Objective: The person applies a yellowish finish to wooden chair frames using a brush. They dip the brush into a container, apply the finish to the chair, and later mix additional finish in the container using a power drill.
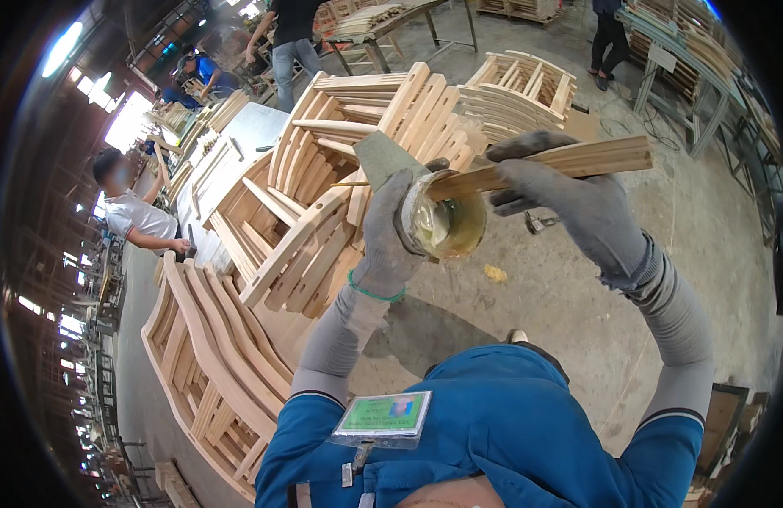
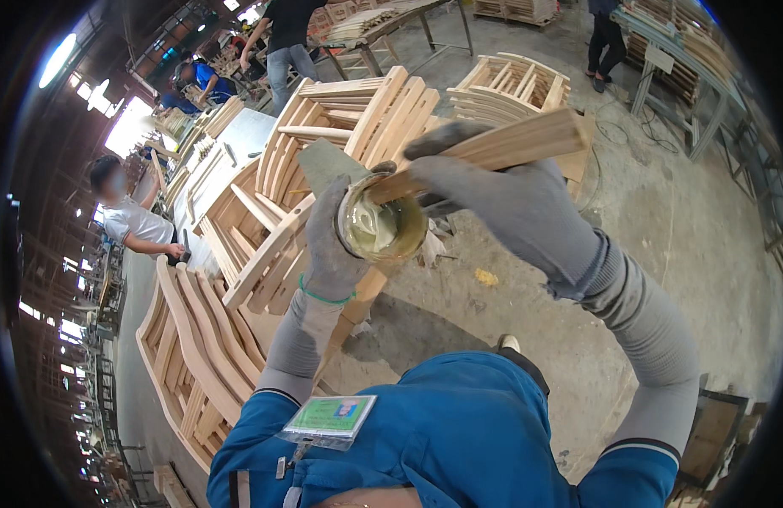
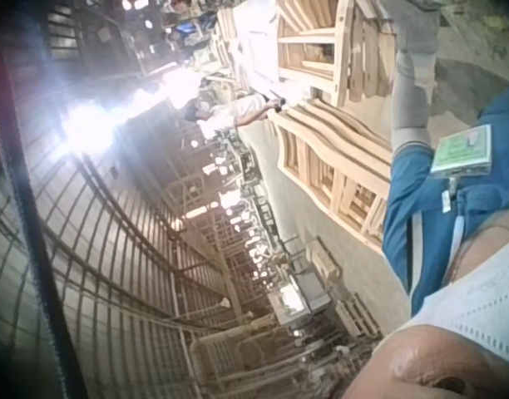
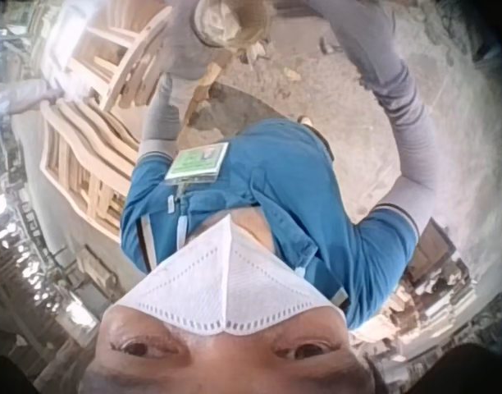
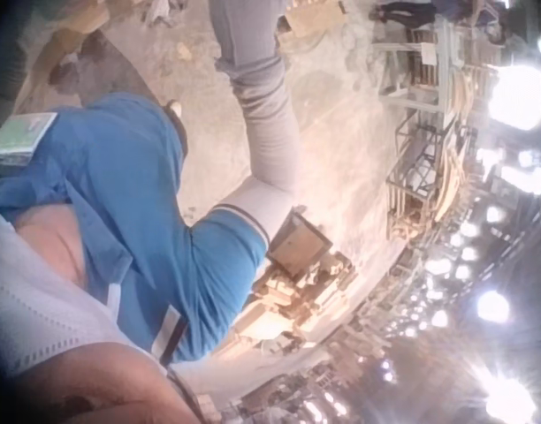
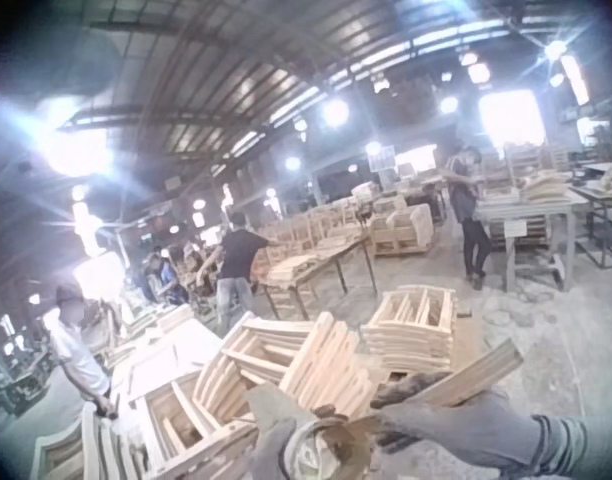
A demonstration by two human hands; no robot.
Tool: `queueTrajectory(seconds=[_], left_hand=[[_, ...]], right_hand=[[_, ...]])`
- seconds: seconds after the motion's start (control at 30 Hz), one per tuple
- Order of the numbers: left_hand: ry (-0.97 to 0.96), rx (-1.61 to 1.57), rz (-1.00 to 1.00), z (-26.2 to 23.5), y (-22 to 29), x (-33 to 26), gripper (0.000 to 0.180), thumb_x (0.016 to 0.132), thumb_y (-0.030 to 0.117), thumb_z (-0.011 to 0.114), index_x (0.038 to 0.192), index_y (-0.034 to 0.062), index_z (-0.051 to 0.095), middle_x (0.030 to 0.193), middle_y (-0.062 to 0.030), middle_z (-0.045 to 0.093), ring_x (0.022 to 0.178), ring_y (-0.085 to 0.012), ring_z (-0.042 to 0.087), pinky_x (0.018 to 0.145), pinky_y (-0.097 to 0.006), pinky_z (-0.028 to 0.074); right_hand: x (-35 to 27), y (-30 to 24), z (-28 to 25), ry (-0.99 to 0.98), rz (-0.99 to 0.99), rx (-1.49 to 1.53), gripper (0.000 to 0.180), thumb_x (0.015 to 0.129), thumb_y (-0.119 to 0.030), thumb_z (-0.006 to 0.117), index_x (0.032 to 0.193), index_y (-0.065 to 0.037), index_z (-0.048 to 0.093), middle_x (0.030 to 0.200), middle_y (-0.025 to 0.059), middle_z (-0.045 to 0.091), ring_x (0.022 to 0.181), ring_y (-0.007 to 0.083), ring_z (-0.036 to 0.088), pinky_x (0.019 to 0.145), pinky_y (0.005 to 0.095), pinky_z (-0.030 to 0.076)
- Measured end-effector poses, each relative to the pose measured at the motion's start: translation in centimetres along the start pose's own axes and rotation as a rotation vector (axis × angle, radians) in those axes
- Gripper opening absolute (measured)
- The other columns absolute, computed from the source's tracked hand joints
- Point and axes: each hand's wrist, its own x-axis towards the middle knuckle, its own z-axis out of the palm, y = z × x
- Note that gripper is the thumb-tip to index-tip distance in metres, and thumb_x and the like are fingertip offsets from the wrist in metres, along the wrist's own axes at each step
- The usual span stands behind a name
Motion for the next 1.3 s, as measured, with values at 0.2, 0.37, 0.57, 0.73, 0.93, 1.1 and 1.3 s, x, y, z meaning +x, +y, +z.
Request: queueTrajectory(seconds=[0.2,0.37,0.57,0.73,0.93,1.1,1.3], left_hand=[[-0.112,-0.277,-0.37,-0.1,-1.4,-0.3,0.046,0.085,0.022,0.056,0.121,-0.0047,0.046,0.113,-0.0195,0.056,0.102,-0.0242,0.058,0.088,-0.033,0.048],[-0.289,-0.1,-0.235,-3.4,-6.6,-2.7,0.056,0.091,0.038,0.043,0.125,-0.0061,0.042,0.115,-0.0241,0.055,0.105,-0.0295,0.057,0.093,-0.037,0.047],[-0.074,0.142,0.297,-1.9,-1.8,0.4,0.046,0.079,0.016,0.069,0.119,0.0031,0.049,0.115,-0.0151,0.055,0.105,-0.0239,0.057,0.088,-0.034,0.049],[-0.303,-0.583,-0.23,-2.6,-0.2,1.9,0.053,0.078,0.02,0.07,0.122,0.0016,0.046,0.113,-0.0159,0.056,0.103,-0.0237,0.057,0.088,-0.034,0.048],[-0.124,-1.022,-0.708,-1.5,0.1,2.9,0.056,0.087,0.034,0.046,0.123,-0.0092,0.045,0.114,-0.0195,0.057,0.102,-0.0235,0.058,0.09,-0.033,0.048],[-0.083,-0.937,-0.647,-2.0,0.8,3.0,0.057,0.087,0.033,0.043,0.123,-0.0114,0.044,0.115,-0.0213,0.057,0.106,-0.025,0.057,0.093,-0.034,0.046],[0.011,-0.913,-0.527,-1.7,1.1,3.2,0.061,0.085,0.038,0.045,0.124,-0.0098,0.043,0.116,-0.0212,0.055,0.108,-0.0265,0.055,0.094,-0.034,0.046]], right_hand=[[0.3,0.1,1.9,-0.465,-0.776,-0.871,0.015,0.082,-0.015,0.056,0.092,-0.005,0.063,0.079,0.0085,0.061,0.067,0.0184,0.063,0.057,0.0278,0.053],[-4.3,-0.6,3.9,-0.743,-0.698,-1.346,0.013,0.079,-0.018,0.058,0.087,-0.007,0.058,0.077,0.0077,0.055,0.064,0.0198,0.061,0.046,0.0295,0.05],[-0.7,-3.1,0.9,-0.647,-0.806,-1.172,0.021,0.077,-0.017,0.059,0.095,-0.007,0.056,0.086,0.0085,0.055,0.062,0.0187,0.06,0.042,0.0286,0.047],[-3.3,-2.0,2.8,-0.716,-0.811,-1.318,0.021,0.081,-0.019,0.059,0.099,-0.008,0.059,0.084,0.0084,0.057,0.064,0.0194,0.06,0.043,0.0279,0.048],[-0.7,-2.6,0.5,-0.495,-0.742,-0.962,0.031,0.081,-0.015,0.059,0.111,-0.016,0.053,0.1,0.0124,0.061,0.075,0.0237,0.064,0.05,0.0299,0.052],[-2.2,-2.3,1.2,-0.649,-0.744,-1.076,0.033,0.079,-0.013,0.059,0.112,-0.013,0.055,0.1,0.0124,0.062,0.071,0.021,0.064,0.049,0.0276,0.051],[-1.6,-1.8,1.5,-0.434,-0.989,-1.145,0.033,0.08,-0.014,0.058,0.112,-0.012,0.058,0.097,0.0091,0.064,0.068,0.0173,0.064,0.045,0.0239,0.048]])
